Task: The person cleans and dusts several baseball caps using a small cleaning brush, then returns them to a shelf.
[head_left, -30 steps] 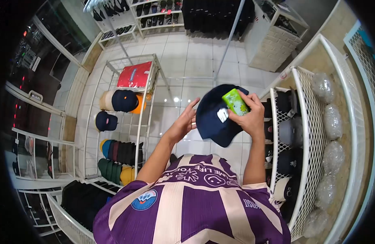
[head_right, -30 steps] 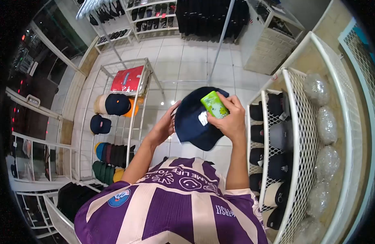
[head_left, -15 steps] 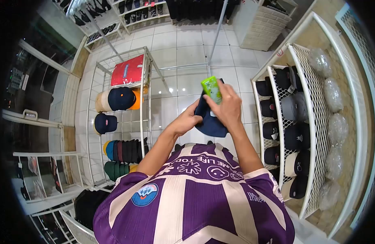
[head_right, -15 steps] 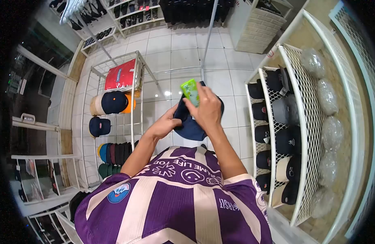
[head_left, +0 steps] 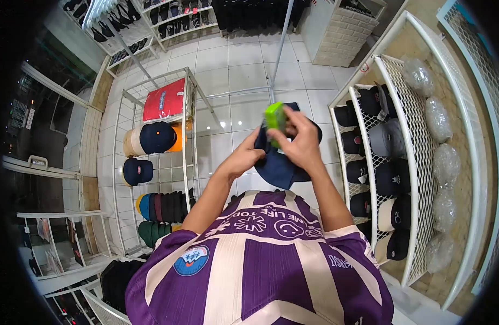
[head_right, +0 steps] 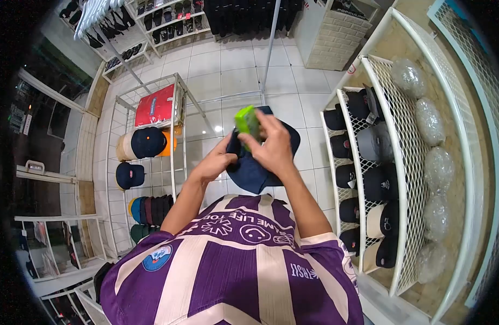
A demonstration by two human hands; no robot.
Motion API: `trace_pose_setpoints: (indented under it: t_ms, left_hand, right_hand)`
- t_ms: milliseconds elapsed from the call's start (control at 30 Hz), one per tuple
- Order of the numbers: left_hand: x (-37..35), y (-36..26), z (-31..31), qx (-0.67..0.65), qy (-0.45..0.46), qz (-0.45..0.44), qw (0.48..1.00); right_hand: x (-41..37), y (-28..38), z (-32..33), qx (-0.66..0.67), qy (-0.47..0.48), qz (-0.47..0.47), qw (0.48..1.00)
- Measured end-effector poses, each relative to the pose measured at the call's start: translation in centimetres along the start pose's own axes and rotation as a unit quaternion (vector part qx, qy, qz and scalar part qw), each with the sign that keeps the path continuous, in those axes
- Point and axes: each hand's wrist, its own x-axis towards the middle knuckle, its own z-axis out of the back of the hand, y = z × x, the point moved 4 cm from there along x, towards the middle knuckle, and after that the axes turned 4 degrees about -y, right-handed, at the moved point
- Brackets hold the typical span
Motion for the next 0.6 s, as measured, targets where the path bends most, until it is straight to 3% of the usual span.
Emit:
trace_pose_setpoints:
  t_ms: [67,133,167,200,267,333,400,467,500,533,600]
  left_hand:
    - [0.2,0.2,-0.7,-0.004,0.033,-0.016,0.999]
    - [0.5,0.9,-1.0,0.033,0.051,0.014,0.998]
    - [0.6,0.6,-0.9,0.045,0.047,-0.011,0.998]
    - [0.6,0.0,-0.9,0.046,0.049,-0.014,0.998]
    - [0.0,-0.8,-0.6,0.009,-0.008,-0.021,1.000]
    - [0.1,-0.3,-0.9,-0.003,-0.005,-0.029,1.000]
    - [0.8,0.8,-1.2,0.047,0.032,-0.013,0.998]
    - [0.8,0.1,-1.1,0.114,0.036,-0.065,0.991]
    - [0.2,-1.2,-1.1,0.077,0.009,-0.059,0.995]
    - [-0.3,-1.7,-0.9,0.039,-0.019,-0.050,0.998]
    - [0.2,-0.3,-0.5,0.024,-0.005,-0.042,0.999]
  right_hand:
    - [0.7,0.2,1.1,-0.151,-0.098,0.066,0.981]
    - [0.2,0.5,0.2,-0.173,-0.083,0.122,0.974]
    - [-0.6,0.8,-0.4,-0.145,-0.068,0.097,0.982]
    - [-1.0,-0.7,-1.1,0.009,0.005,-0.043,0.999]
    - [-1.0,-1.4,-0.8,0.111,0.014,-0.052,0.992]
    - [0.5,-0.2,1.1,-0.117,-0.086,0.076,0.987]
    - [0.6,0.4,0.8,-0.147,-0.124,0.067,0.979]
    - [-0.4,-0.2,-0.7,-0.077,-0.070,0.014,0.994]
    - [-0.7,-1.1,-1.5,0.146,-0.024,-0.078,0.986]
    - [-1.1,-1.5,-1.6,0.204,0.008,-0.101,0.974]
    - [-0.4,-0.3,0.2,0.010,-0.022,0.021,0.999]
